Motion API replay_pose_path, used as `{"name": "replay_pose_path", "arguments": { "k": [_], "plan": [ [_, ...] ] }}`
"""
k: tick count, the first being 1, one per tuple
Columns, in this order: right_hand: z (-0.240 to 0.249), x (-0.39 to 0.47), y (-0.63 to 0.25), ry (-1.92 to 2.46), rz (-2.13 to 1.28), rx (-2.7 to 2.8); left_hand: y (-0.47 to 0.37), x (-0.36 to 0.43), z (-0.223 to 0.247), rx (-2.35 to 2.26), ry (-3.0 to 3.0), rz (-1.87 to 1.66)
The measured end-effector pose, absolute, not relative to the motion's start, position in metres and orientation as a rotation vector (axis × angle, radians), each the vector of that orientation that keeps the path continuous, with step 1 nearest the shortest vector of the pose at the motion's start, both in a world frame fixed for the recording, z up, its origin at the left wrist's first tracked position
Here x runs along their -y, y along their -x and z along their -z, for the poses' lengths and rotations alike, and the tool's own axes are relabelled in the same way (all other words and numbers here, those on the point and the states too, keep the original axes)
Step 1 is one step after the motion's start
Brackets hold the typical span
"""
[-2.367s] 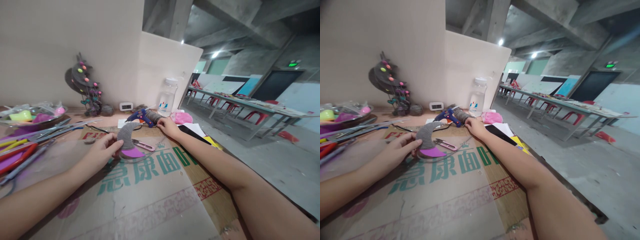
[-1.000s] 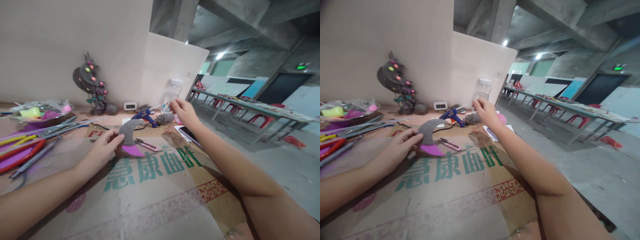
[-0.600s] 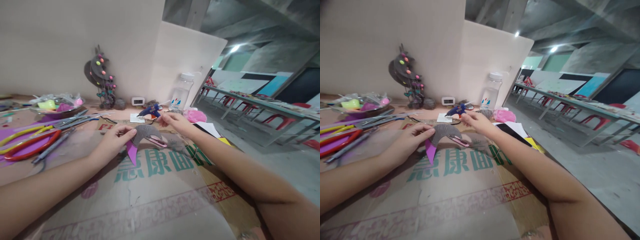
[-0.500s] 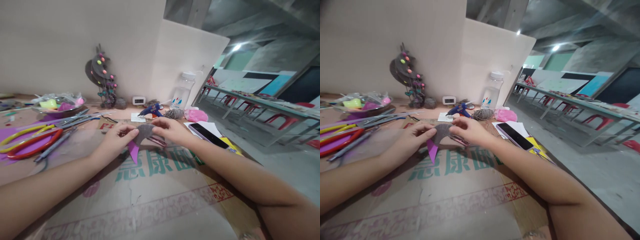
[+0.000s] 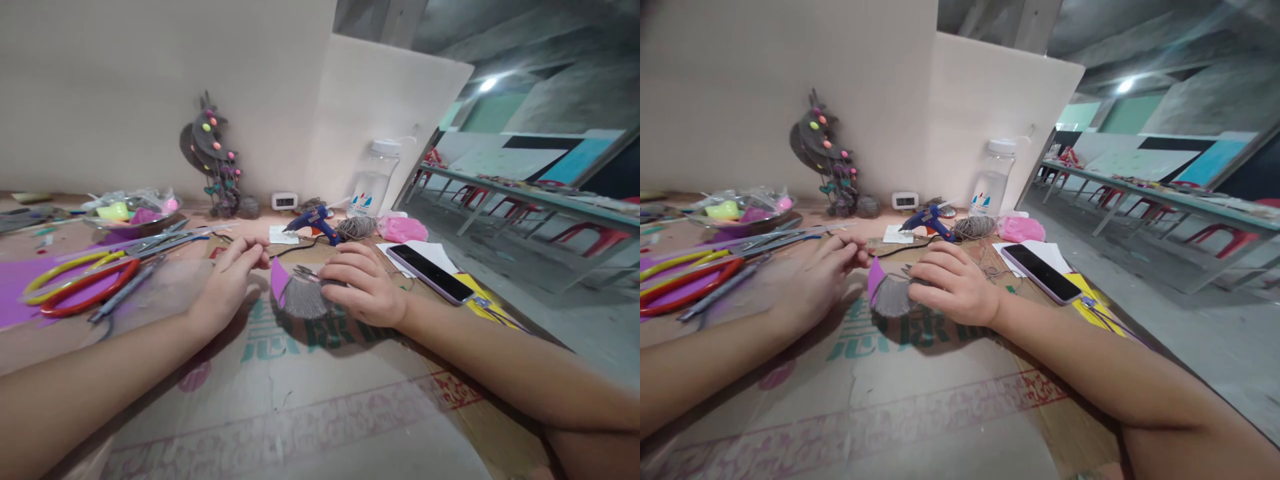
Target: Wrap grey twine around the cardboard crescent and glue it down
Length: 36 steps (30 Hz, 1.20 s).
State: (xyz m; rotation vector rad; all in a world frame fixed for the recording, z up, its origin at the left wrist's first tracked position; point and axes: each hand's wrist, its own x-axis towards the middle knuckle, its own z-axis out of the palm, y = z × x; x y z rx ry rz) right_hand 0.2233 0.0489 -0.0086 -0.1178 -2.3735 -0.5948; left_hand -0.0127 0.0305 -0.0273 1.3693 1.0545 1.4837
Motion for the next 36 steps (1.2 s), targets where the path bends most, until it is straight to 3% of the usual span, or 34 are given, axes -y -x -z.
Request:
{"name": "replay_pose_path", "arguments": {
  "k": [14, 27, 32, 36],
  "plan": [
    [0.008, -0.046, -0.216, 0.171, 0.433, 2.287, 0.009, -0.022, 0.019, -1.274, -1.638, -1.337],
    [-0.025, -0.028, -0.202, 0.823, -0.550, 2.037, 0.005, -0.016, 0.017, -1.026, -1.777, -1.123],
    [-0.026, -0.034, -0.200, 0.909, -0.622, 2.107, 0.000, -0.007, 0.010, -0.789, -1.722, -0.986],
    [-0.022, -0.033, -0.198, 0.926, -0.646, 2.141, 0.001, -0.008, 0.014, -0.897, -1.761, -0.959]
  ]
}}
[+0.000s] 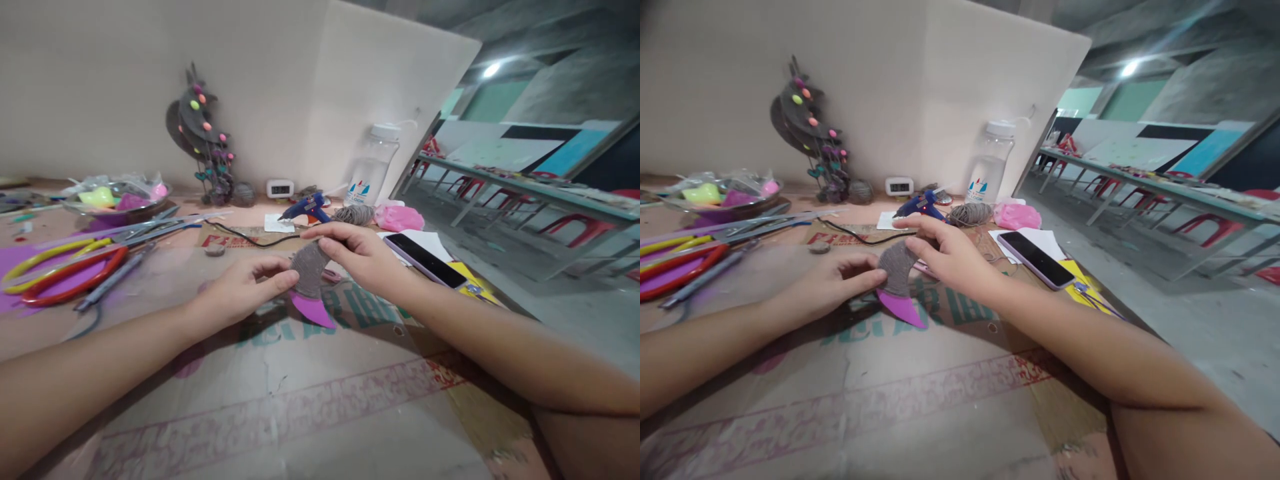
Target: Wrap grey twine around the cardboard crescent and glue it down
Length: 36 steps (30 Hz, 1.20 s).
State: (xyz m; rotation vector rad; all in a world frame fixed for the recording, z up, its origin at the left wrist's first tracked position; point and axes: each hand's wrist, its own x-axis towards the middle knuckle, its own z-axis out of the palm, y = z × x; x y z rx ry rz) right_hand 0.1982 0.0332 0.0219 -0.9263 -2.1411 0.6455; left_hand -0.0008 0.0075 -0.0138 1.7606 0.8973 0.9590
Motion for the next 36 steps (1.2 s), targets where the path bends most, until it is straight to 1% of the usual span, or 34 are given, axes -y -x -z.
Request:
{"name": "replay_pose_path", "arguments": {
  "k": [4, 8, 14, 19, 29, 36],
  "plan": [
    [-0.013, -0.040, -0.197, 0.850, -0.795, 2.023, 0.003, -0.013, 0.018, -1.006, -1.741, -0.940],
    [-0.002, -0.053, -0.200, 0.813, -0.828, 1.838, 0.005, -0.018, 0.020, -1.063, -1.580, -1.028],
    [0.006, -0.049, -0.199, 1.062, -0.824, 2.090, 0.009, -0.026, 0.022, -1.094, -1.436, -1.115],
    [0.008, -0.041, -0.192, 1.132, -0.799, 2.095, 0.009, -0.026, 0.024, -1.088, -1.468, -1.128],
    [0.009, -0.040, -0.194, 1.050, -0.760, 2.110, 0.005, -0.021, 0.016, -1.191, -1.558, -1.122],
    [0.010, -0.041, -0.195, 1.065, -0.733, 2.112, 0.005, -0.019, 0.013, -1.218, -1.465, -1.142]
  ]
}}
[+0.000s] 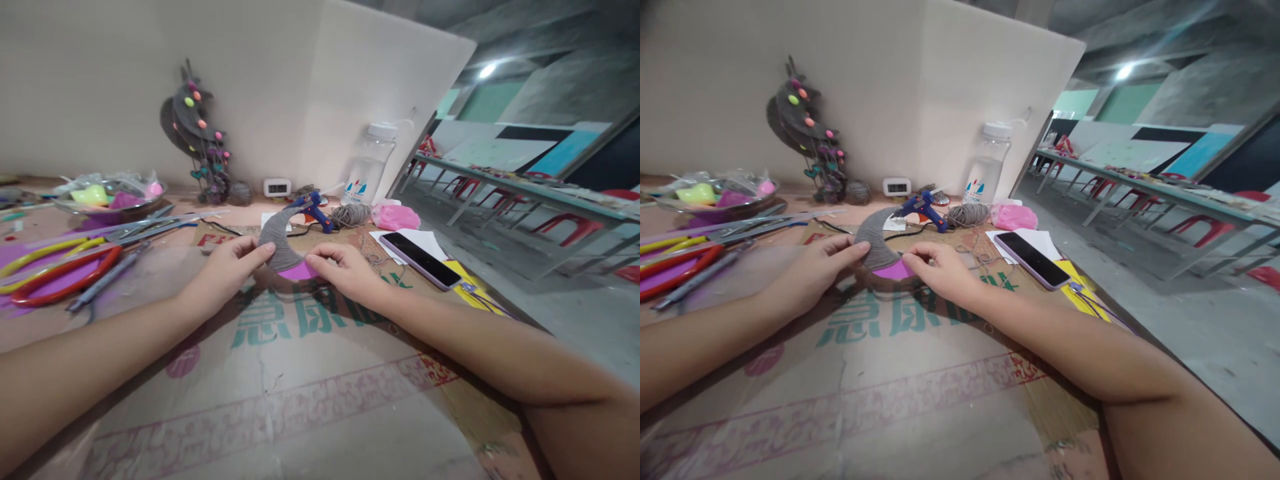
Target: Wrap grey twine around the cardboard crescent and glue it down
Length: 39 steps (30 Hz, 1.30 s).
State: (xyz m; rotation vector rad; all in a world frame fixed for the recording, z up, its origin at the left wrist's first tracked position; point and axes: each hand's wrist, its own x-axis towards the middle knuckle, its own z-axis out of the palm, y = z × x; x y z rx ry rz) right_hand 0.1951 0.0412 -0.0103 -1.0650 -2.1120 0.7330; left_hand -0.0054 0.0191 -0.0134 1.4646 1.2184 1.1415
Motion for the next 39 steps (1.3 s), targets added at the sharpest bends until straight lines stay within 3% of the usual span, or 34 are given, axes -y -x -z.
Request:
{"name": "replay_pose_path", "arguments": {
  "k": [9, 25, 39],
  "plan": [
    [0.011, -0.052, -0.203, 1.049, -0.629, 1.819, 0.013, -0.033, 0.028, -1.193, -1.312, -1.291],
    [0.015, -0.034, -0.185, 1.032, -1.112, 1.853, 0.006, -0.019, 0.014, -1.121, -1.582, -1.213],
    [0.017, -0.033, -0.182, 0.998, -1.192, 1.822, 0.004, -0.019, 0.013, -1.142, -1.559, -1.243]
  ]
}}
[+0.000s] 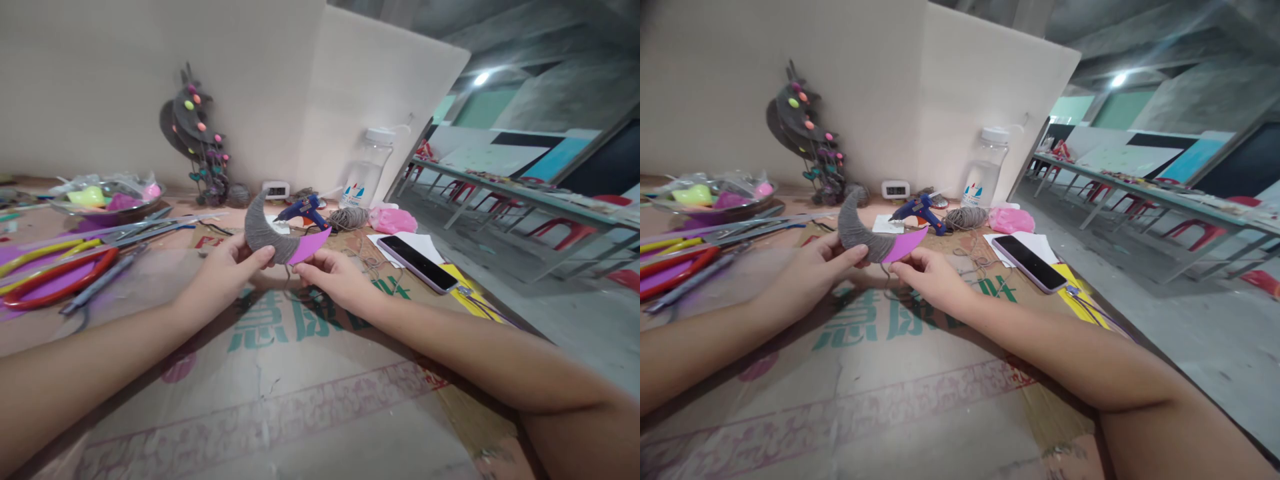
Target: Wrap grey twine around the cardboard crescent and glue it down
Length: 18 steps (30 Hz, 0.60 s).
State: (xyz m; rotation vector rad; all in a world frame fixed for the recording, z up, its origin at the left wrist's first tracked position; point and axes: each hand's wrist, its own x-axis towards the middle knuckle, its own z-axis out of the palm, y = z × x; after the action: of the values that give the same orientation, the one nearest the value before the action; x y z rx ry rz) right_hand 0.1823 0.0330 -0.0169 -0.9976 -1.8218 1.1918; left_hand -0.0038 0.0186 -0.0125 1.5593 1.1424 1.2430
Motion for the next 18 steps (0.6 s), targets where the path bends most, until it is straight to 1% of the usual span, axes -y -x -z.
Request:
{"name": "replay_pose_path", "arguments": {
  "k": [3, 8, 15, 18],
  "plan": [
    [0.0183, -0.0344, -0.1840, 0.998, -1.156, 1.846, 0.0044, -0.0175, 0.0102, -1.187, -1.566, -1.241],
    [0.0237, -0.0377, -0.1835, 0.930, -1.210, 1.852, 0.0045, -0.0166, 0.0106, -1.209, -1.561, -1.226],
    [0.0217, -0.0341, -0.1815, 1.094, -1.078, 1.981, 0.0020, -0.0152, 0.0102, -1.171, -1.560, -1.194],
    [0.0205, -0.0331, -0.1823, 1.088, -1.038, 2.026, 0.0016, -0.0148, 0.0105, -1.156, -1.501, -1.207]
  ]
}}
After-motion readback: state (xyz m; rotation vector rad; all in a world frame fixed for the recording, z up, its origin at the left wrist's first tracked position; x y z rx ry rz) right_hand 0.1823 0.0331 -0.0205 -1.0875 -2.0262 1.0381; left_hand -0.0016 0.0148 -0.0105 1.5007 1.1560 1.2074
